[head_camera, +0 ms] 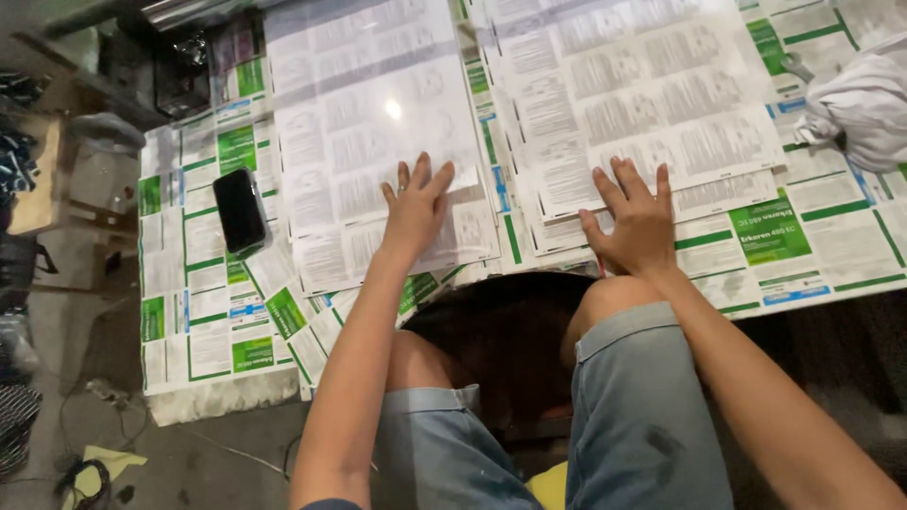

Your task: The person sits at a table and repeatedly flips through stacks of printed papers, separating them into two piles. A smartphone is visible on the table, and the person occasionally touches it while continuing to sort the documents.

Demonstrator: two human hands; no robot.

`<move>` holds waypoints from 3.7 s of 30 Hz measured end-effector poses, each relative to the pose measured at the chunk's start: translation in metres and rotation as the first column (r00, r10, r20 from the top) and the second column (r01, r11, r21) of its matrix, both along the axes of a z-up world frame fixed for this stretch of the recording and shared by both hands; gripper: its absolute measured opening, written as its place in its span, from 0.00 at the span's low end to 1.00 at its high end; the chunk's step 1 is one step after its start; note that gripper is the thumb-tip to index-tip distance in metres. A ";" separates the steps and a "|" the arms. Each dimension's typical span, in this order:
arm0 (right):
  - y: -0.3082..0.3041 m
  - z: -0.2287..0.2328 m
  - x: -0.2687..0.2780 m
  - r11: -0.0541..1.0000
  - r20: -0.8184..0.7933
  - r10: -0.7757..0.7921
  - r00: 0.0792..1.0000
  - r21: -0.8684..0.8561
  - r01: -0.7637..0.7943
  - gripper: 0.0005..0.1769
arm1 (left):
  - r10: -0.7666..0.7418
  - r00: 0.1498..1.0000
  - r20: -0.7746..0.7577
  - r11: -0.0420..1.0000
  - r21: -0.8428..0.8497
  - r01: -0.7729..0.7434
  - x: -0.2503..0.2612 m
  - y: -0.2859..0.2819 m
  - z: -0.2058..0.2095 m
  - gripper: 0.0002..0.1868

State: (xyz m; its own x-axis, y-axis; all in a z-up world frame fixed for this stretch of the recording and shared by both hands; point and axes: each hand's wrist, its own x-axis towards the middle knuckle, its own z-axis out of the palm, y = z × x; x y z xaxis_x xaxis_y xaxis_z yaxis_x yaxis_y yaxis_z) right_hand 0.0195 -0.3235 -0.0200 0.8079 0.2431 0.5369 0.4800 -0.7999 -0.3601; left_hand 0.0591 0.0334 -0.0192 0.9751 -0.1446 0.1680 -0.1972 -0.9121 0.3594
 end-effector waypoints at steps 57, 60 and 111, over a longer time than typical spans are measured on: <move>0.024 0.016 0.121 0.917 -0.445 -0.087 0.891 -0.385 -0.102 0.53 | -0.184 0.981 0.061 0.971 0.166 0.172 -0.062 -0.020 0.042 0.58; 0.012 0.009 0.086 0.887 -0.394 -0.053 0.917 -0.441 -0.138 0.56 | -0.178 0.983 -0.035 0.967 0.181 0.181 -0.064 -0.019 0.045 0.54; -0.019 -0.033 0.012 0.841 0.266 -0.123 0.956 -0.483 0.243 0.31 | 0.085 0.996 -0.038 0.993 0.087 -0.082 -0.011 -0.032 -0.019 0.30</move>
State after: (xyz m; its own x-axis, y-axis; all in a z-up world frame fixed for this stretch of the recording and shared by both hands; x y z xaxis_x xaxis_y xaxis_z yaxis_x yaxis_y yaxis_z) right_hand 0.0318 -0.3424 -0.0525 0.7431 0.3876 0.5455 0.3235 -0.9217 0.2143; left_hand 0.0479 0.0016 -0.0386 0.9902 -0.0746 0.1178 -0.1057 -0.9525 0.2856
